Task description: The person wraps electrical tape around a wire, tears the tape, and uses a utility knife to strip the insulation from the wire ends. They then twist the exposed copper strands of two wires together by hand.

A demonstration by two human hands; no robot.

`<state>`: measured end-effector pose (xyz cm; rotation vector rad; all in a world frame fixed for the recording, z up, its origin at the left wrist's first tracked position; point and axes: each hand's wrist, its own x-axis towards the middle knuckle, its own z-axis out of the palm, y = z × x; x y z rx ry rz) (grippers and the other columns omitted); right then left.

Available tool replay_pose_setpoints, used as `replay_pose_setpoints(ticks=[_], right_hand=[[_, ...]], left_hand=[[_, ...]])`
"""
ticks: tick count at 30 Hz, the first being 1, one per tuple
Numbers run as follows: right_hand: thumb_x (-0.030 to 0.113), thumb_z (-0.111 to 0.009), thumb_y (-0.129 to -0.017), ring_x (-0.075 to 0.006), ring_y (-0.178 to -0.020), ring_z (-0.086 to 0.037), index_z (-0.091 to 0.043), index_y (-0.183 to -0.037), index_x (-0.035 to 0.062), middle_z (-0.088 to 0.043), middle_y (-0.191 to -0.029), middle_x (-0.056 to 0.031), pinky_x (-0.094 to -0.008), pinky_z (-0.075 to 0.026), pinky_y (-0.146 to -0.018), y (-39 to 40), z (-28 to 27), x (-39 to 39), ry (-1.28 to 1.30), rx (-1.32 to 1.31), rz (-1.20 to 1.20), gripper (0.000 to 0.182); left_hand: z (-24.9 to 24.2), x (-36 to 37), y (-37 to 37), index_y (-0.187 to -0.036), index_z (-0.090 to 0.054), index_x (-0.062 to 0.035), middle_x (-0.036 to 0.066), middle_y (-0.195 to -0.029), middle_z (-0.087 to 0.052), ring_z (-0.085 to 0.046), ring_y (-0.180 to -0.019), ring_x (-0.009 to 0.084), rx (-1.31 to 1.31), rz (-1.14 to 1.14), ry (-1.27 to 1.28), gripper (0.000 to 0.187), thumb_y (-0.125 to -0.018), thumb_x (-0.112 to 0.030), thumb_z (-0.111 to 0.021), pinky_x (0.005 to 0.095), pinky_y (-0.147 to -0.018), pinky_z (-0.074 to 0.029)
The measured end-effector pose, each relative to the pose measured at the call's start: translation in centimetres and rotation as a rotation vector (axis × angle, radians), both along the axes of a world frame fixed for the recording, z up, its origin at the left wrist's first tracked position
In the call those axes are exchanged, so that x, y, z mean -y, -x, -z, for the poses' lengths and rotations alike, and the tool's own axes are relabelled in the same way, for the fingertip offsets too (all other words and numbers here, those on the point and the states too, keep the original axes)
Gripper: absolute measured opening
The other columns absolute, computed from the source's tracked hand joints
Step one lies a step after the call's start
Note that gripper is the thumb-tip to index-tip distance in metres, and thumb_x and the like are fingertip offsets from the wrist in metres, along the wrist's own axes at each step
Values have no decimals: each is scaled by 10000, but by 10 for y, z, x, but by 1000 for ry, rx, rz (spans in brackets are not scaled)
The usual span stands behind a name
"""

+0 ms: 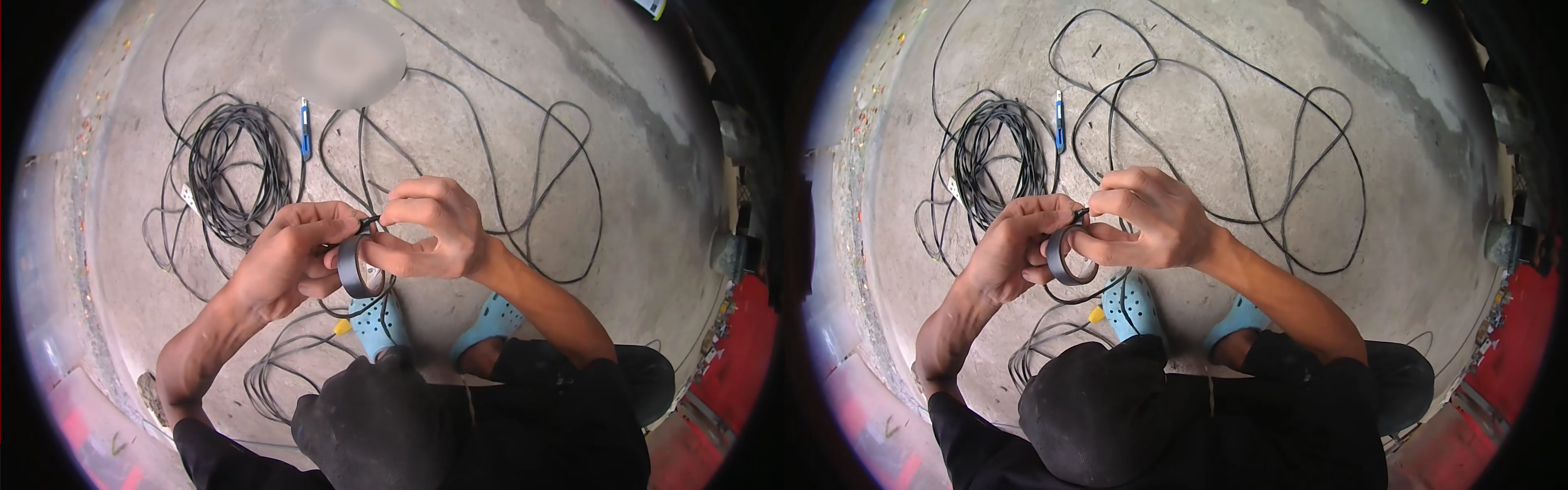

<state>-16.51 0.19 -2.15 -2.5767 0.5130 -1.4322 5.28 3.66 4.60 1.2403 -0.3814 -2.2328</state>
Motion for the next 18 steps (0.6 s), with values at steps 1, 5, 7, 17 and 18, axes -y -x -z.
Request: replay_pose_setpoints(ticks=[1,5,7,17,18], right_hand=[[133,-819,-702,-187,-923,-630,-729,-906,278,-576,-979,41,-307,-542,-740,-1,-2,0,0,1,1,267],[57,-811,-707,-204,-869,-658,-712,-914,184,-597,-992,-5,-324,-554,-669,-3,-4,0,-45,61,-71,262],[-9,-821,-672,-240,-865,-679,-688,-926,115,-630,-1023,-58,-347,-559,-629,-3,2,-3,-183,123,-179,312],[-73,-765,-814,-206,-849,-686,-614,-844,31,-670,-978,-131,-306,-574,-656,-11,-30,-18,-490,287,-140,186],[-50,-759,-850,-204,-845,-698,-643,-879,21,-688,-939,-117,-298,-579,-647,-13,-31,-18,-506,326,-154,139]], left_hand=[[1,0,0,-897,-588,-25,-24,-641,-520,-310,-418,0,-15,-2,-6,166,-1010,-130,-528,191,-333,-178],[-5,1,5,-930,-594,-14,-35,-631,-451,-297,-426,7,4,16,-16,145,-1009,-106,-514,196,-345,-189],[-4,1,2,-966,-599,-8,-39,-637,-428,-295,-449,12,-87,33,-26,137,-1011,-96,-504,196,-362,-195],[-22,-7,-9,-1004,-638,1,-66,-653,-380,-260,-529,15,36,184,146,243,-1053,-235,-601,211,-431,-162],[-21,-9,-10,-1000,-659,4,-68,-644,-388,-254,-518,12,41,192,173,255,-1053,-240,-604,214,-435,-158]])
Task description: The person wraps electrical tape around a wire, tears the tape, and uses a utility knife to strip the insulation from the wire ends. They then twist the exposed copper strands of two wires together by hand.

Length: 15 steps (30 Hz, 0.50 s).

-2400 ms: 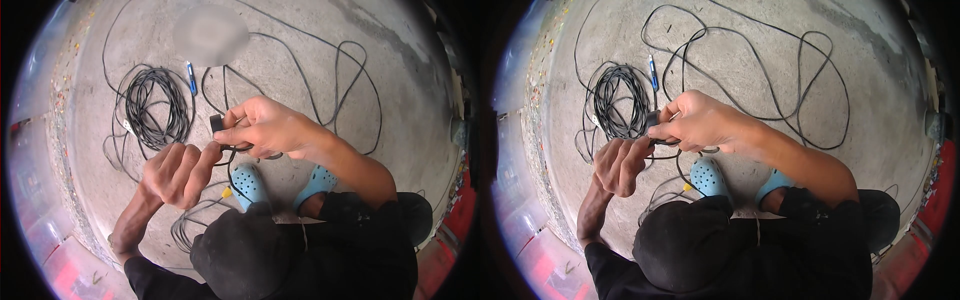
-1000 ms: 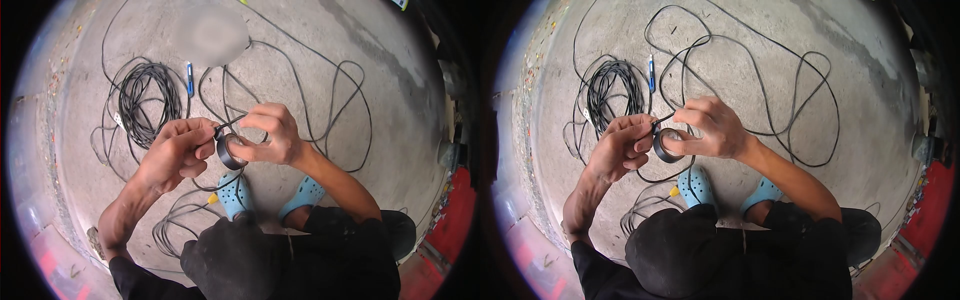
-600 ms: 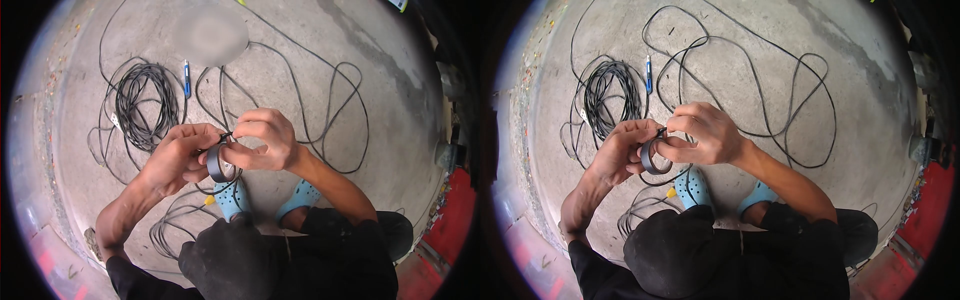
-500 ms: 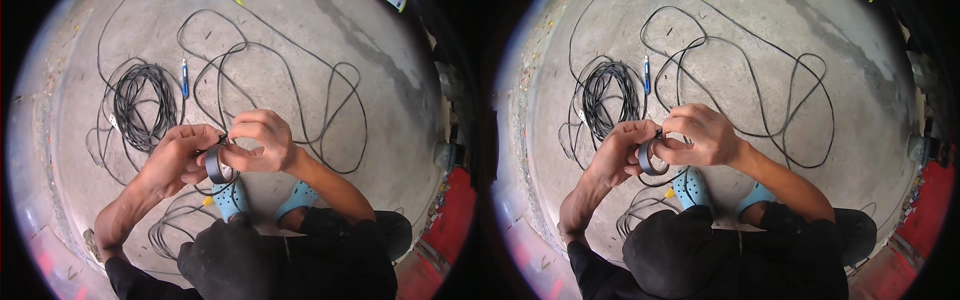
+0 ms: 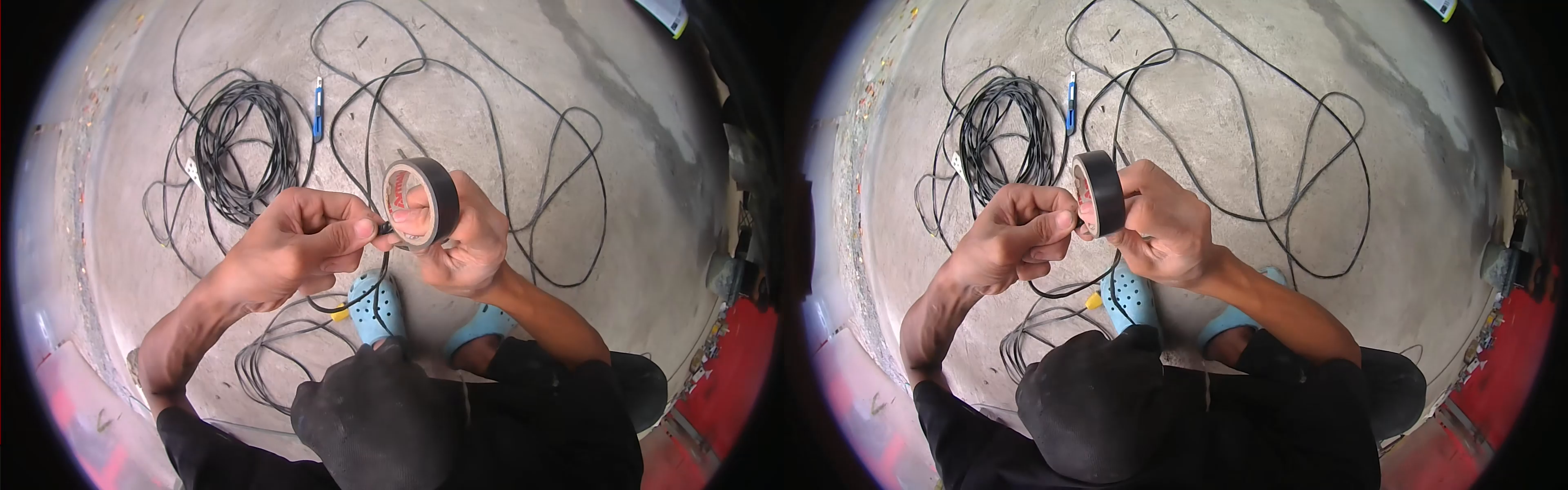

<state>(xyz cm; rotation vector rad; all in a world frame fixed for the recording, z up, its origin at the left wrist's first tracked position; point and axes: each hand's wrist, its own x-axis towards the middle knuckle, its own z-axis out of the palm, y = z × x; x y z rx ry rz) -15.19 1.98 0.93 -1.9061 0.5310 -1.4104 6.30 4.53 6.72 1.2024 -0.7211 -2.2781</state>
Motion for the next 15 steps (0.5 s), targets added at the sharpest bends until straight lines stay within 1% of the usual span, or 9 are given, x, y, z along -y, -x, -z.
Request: replay_pose_setpoints(ticks=[1,2,4,5,7,8,10,14,15], right_hand=[[-49,-756,-854,-197,-824,-698,-655,-897,24,-690,-936,-113,-297,-577,-638,-1,-2,-1,-14,-10,3,132],[-48,-754,-857,-189,-803,-697,-667,-915,27,-693,-934,-109,-296,-576,-630,0,-5,-2,-29,-20,7,129],[-28,-748,-879,-159,-738,-699,-694,-972,32,-700,-931,-101,-270,-566,-595,1,-6,-2,-54,-25,16,123],[-17,-751,-882,-151,-735,-697,-695,-980,32,-699,-924,-99,-264,-560,-588,0,-4,-3,-70,-8,19,123],[5,-756,-886,-133,-727,-692,-698,-997,31,-699,-911,-93,-251,-549,-575,0,0,-6,-99,26,27,128],[17,-756,-892,-121,-707,-676,-693,-989,26,-697,-907,-94,-246,-527,-552,0,-1,-5,-124,15,28,115],[42,-757,-904,-95,-667,-645,-684,-972,15,-693,-898,-96,-235,-483,-506,2,-5,-4,-178,-8,29,103],[81,-754,-923,-34,-537,-491,-650,-906,-6,-627,-696,-49,-222,-370,-453,-3,-14,-7,-377,40,14,137],[87,-753,-927,-22,-519,-454,-637,-883,-8,-594,-642,-30,-218,-340,-447,-1,-17,-7,-411,15,12,156]], left_hand=[[0,-1,-1,-997,-680,7,-71,-635,-395,-249,-507,8,2,10,28,269,-1053,-245,-607,216,-439,-154],[-3,-1,-1,-977,-685,9,-80,-629,-422,-276,-517,8,17,12,38,267,-1049,-238,-614,216,-450,-180],[-3,-4,0,-976,-659,16,-65,-633,-408,-283,-526,18,17,22,104,267,-1045,-238,-617,220,-441,-196],[-3,-5,-1,-976,-647,20,-58,-636,-401,-286,-530,23,18,27,137,268,-1043,-238,-618,222,-436,-204],[-4,-8,0,-984,-639,25,-47,-656,-456,-309,-531,18,41,25,167,253,-1038,-222,-626,218,-440,-216],[-4,-8,0,-987,-635,28,-41,-667,-484,-320,-531,15,52,27,181,246,-1035,-214,-630,215,-442,-222],[-3,-10,1,-992,-628,31,-20,-710,-547,-379,-554,13,98,8,248,224,-1023,-190,-649,208,-462,-270],[5,-19,4,-995,-618,32,21,-815,-657,-491,-619,24,147,-59,476,188,-1000,-145,-679,207,-526,-379],[3,-19,4,-991,-621,34,25,-815,-662,-509,-640,27,200,-25,513,178,-996,-134,-680,211,-546,-400]])
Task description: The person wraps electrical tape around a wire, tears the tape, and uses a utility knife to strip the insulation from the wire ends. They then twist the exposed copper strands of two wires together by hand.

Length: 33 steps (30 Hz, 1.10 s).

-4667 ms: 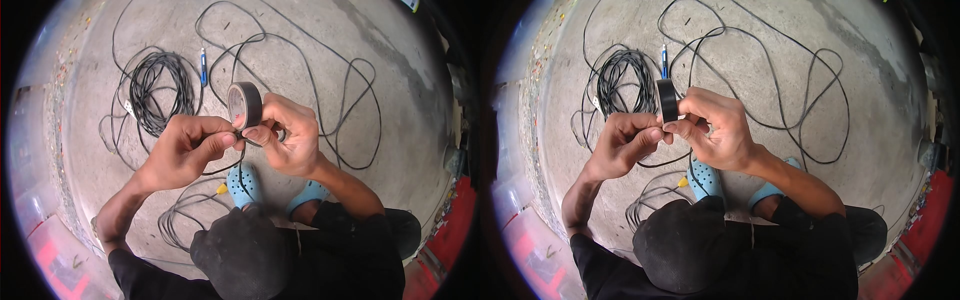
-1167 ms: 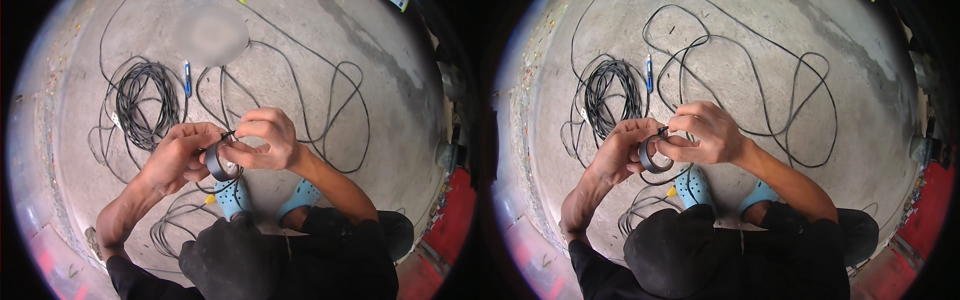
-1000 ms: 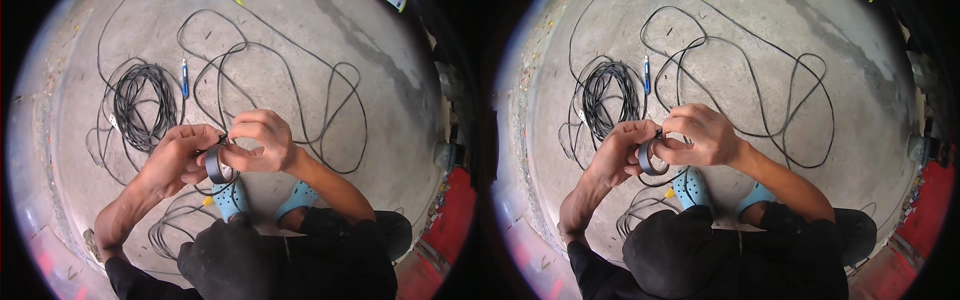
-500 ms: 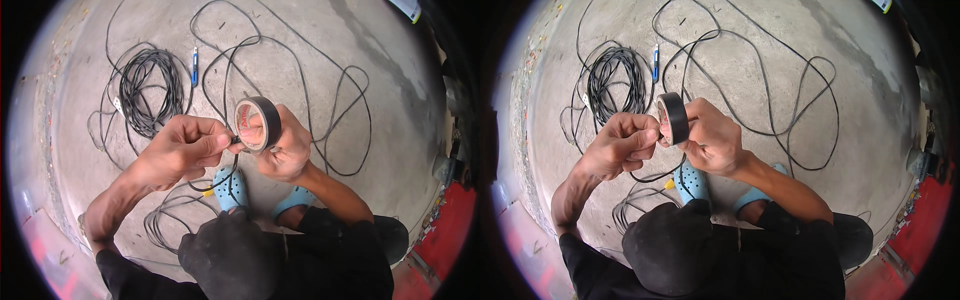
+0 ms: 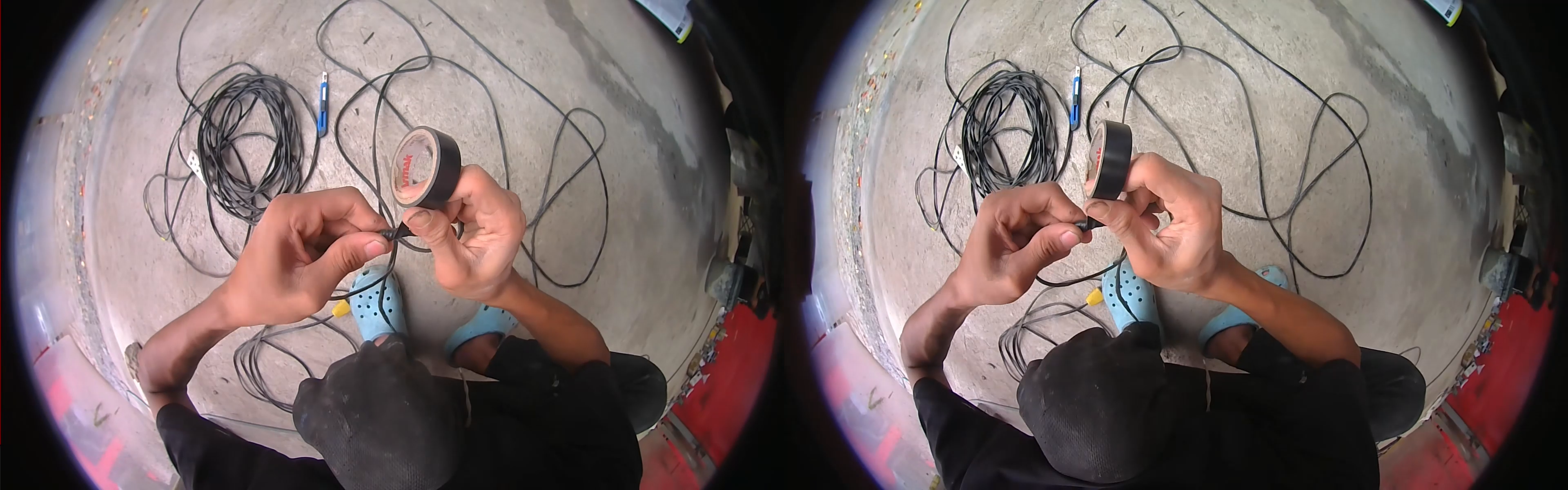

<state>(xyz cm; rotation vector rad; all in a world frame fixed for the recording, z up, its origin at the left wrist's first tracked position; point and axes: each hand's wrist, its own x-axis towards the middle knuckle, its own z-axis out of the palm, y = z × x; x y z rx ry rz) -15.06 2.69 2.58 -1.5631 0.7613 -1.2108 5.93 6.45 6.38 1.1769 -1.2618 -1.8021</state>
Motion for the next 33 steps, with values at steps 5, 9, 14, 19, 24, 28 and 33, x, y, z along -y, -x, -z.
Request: replay_pose_setpoints(ticks=[5,9,14,19,24,28,33], right_hand=[[108,-761,-926,6,-500,-340,-589,-809,7,-431,-511,42,-229,-246,-440,-1,3,0,-177,-37,-27,231],[116,-771,-917,2,-519,-315,-584,-782,9,-376,-518,58,-244,-223,-454,-7,-6,1,-324,21,-58,255],[149,-783,-907,-5,-519,-314,-615,-786,-11,-368,-513,58,-254,-225,-464,-5,-9,6,-442,-69,-116,262],[164,-778,-911,1,-504,-360,-642,-812,-16,-468,-506,36,-247,-254,-459,1,-14,13,-536,-146,-201,247],[173,-763,-926,-8,-497,-444,-660,-876,-44,-583,-547,3,-226,-311,-452,6,-11,22,-718,-109,-329,245],[229,-737,-964,-7,-539,-460,-637,-859,1,-568,-600,24,-205,-357,-461,6,-11,25,-764,-153,-362,270],[154,-741,-937,-30,-514,-493,-661,-957,-83,-638,-620,-16,-223,-372,-474,4,-8,28,-777,-192,-342,251]], left_hand=[[-11,1,-2,-960,-636,33,75,-792,-692,-609,-648,69,333,80,317,111,-959,-58,-700,237,-579,-473],[-12,-4,4,-944,-649,17,105,-761,-688,-664,-581,162,530,34,628,100,-889,7,-733,277,-529,-492],[-10,-4,6,-944,-653,-5,94,-757,-688,-655,-536,214,604,50,800,157,-835,34,-759,306,-490,-491],[-7,-3,3,-964,-641,0,83,-759,-673,-644,-535,204,691,131,972,203,-820,28,-781,315,-460,-477],[3,-2,0,-998,-623,49,69,-764,-634,-600,-538,153,840,236,1223,243,-820,11,-784,299,-420,-441],[18,2,0,-1104,-661,78,-18,-650,-484,-460,-495,65,884,181,1439,331,-807,-27,-766,241,-391,-375],[11,3,1,-1141,-695,51,-34,-606,-406,-431,-481,59,984,242,1501,332,-815,7,-741,246,-379,-360]])
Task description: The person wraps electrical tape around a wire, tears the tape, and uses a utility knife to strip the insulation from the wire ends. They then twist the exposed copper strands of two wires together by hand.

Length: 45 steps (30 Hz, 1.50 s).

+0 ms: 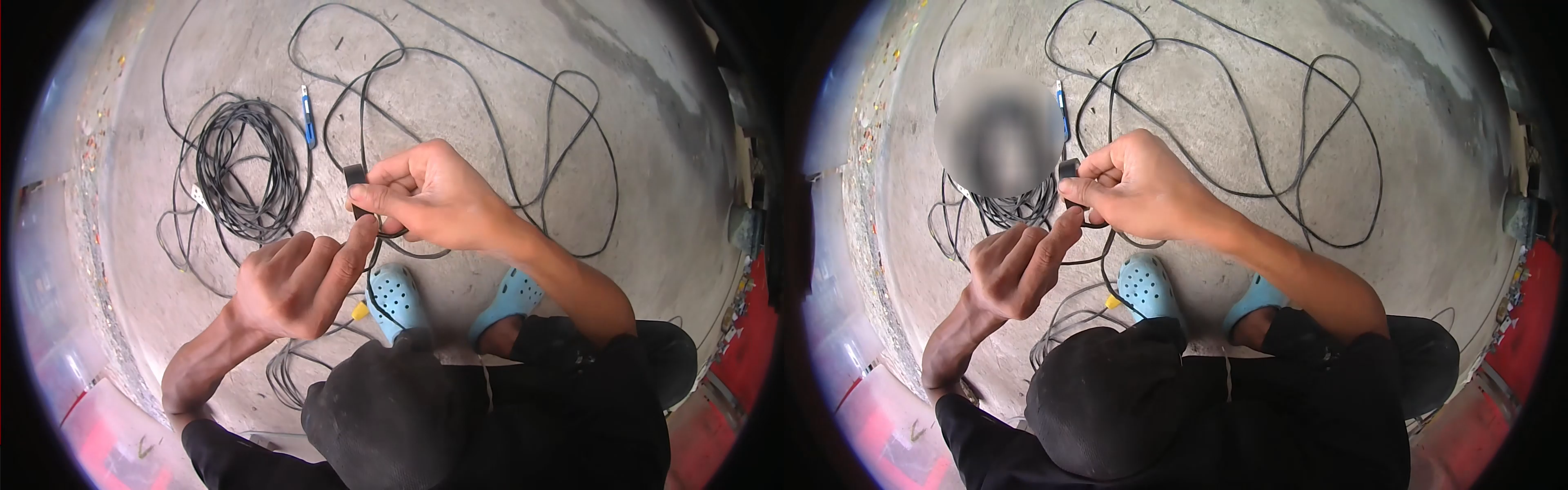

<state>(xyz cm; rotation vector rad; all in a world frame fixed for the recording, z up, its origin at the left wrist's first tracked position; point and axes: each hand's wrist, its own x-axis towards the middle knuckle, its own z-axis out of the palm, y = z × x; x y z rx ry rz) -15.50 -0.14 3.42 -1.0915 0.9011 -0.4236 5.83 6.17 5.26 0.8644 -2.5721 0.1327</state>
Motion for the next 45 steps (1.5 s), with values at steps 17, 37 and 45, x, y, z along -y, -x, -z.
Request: replay_pose_setpoints(ticks=[17,37,45], right_hand=[[-22,-714,-863,-45,-650,-509,-637,-908,26,-546,-803,-3,-223,-405,-539,-2,13,2,636,204,56,102],[196,-835,-696,-205,-1077,-542,-768,-923,317,-561,-1145,34,-336,-471,-849,5,54,-9,1743,-134,117,266],[140,-832,-693,-240,-1133,-547,-736,-893,317,-566,-1163,16,-357,-488,-831,-4,57,-20,1697,-136,191,284]], left_hand=[[-10,10,1,-1002,-624,4,-43,-692,-531,-452,-586,26,-740,-364,-1454,169,-1021,-162,-598,219,-517,-328],[-12,18,-8,-980,-621,-18,-48,-617,-418,-273,-460,14,-1244,-543,-1941,205,-1039,-211,-585,209,-390,-162],[-15,20,-6,-925,-612,-24,-35,-591,-437,-289,-435,16,-1262,-543,-1974,206,-1037,-193,-572,212,-374,-154]])
